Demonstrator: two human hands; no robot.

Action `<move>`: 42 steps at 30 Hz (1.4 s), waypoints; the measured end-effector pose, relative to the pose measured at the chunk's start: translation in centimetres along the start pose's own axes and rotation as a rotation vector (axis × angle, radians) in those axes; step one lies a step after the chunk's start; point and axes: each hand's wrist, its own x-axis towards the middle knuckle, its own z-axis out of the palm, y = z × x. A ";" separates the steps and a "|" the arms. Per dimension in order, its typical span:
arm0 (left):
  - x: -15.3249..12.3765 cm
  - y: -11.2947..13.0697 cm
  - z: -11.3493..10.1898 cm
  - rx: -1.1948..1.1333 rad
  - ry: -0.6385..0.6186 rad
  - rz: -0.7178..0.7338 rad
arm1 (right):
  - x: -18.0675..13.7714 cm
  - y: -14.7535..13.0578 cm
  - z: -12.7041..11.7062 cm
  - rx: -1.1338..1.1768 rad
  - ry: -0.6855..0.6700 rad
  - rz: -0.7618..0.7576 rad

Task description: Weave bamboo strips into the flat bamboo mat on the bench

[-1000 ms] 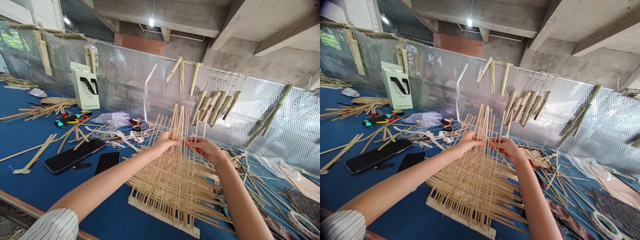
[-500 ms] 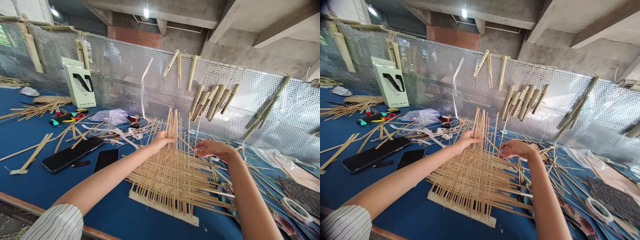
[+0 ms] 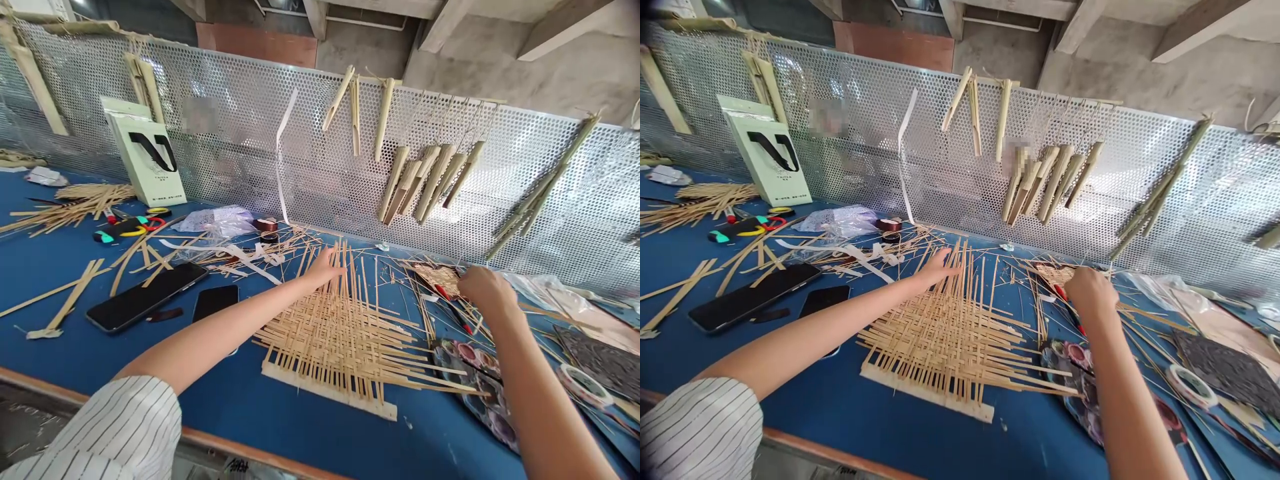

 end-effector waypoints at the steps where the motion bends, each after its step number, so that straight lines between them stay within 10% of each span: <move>1: -0.6 0.2 -0.3 0.065 -0.012 0.054 | -0.8 0.1 -0.2 -0.042 0.018 0.051; 7: -5.9 0.6 -2.1 0.272 -0.399 0.151 | -5.5 -3.9 2.3 0.073 -0.007 -0.201; 12: -6.8 -0.5 -1.8 0.384 -0.389 0.250 | -8.0 -8.8 7.2 0.175 -0.176 -0.494; 21: -5.8 -1.6 -1.5 0.514 -0.460 0.314 | -8.9 -9.8 11.9 0.137 -0.127 -0.440; 42: -5.1 -2.2 -1.5 0.716 -0.287 0.393 | -8.8 -10.2 11.9 0.174 -0.111 -0.373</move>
